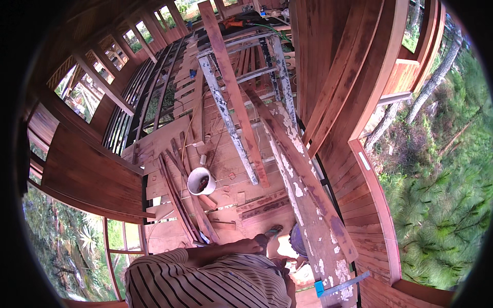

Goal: The person uses a hand saw to cut a wooden plank on a construction site. They position the plank, saw through it, and then place the cut piece aside.

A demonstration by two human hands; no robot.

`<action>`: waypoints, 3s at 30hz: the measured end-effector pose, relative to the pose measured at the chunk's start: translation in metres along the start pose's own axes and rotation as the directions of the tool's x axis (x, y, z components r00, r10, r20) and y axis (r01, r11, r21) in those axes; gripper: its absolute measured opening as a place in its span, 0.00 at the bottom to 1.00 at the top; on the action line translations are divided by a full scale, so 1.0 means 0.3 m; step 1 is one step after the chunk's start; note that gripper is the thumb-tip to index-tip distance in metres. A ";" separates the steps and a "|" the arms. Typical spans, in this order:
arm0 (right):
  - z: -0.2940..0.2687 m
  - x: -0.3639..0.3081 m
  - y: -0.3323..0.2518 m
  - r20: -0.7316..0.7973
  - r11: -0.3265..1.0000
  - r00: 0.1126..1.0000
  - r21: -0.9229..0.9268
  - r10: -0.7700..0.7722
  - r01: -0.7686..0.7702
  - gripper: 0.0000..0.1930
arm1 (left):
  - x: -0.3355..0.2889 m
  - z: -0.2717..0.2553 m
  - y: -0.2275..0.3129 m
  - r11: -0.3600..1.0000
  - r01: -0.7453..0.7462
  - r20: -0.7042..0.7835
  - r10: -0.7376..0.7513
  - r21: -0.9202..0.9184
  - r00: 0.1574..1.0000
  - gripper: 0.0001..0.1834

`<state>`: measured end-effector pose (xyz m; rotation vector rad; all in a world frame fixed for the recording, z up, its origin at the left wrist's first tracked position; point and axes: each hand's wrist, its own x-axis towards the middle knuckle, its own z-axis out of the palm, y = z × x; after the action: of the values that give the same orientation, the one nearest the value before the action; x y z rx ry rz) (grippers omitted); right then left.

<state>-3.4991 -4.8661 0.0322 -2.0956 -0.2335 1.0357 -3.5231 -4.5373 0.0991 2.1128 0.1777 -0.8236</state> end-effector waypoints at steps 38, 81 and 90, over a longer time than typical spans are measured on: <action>-0.189 -0.732 0.422 -0.962 0.941 0.089 0.228 0.257 -0.248 0.25 | -0.066 -0.701 1.039 0.495 -0.768 -0.578 0.512 -0.406 0.635 0.14; -0.150 -1.043 -0.321 -0.809 0.785 -0.052 0.581 0.585 -0.215 0.12 | 1.268 0.488 0.949 0.564 -0.604 0.345 0.505 0.563 0.792 0.28; -0.210 -0.831 -0.287 -0.832 0.878 0.300 0.394 0.466 -0.272 0.27 | 1.222 0.541 0.906 0.457 -0.672 0.206 0.717 0.583 0.666 0.20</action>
<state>-3.6012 -4.9584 0.2659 -2.2598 0.9449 -0.0666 -3.2123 -4.8902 -0.0160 2.4840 -1.0403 -0.2860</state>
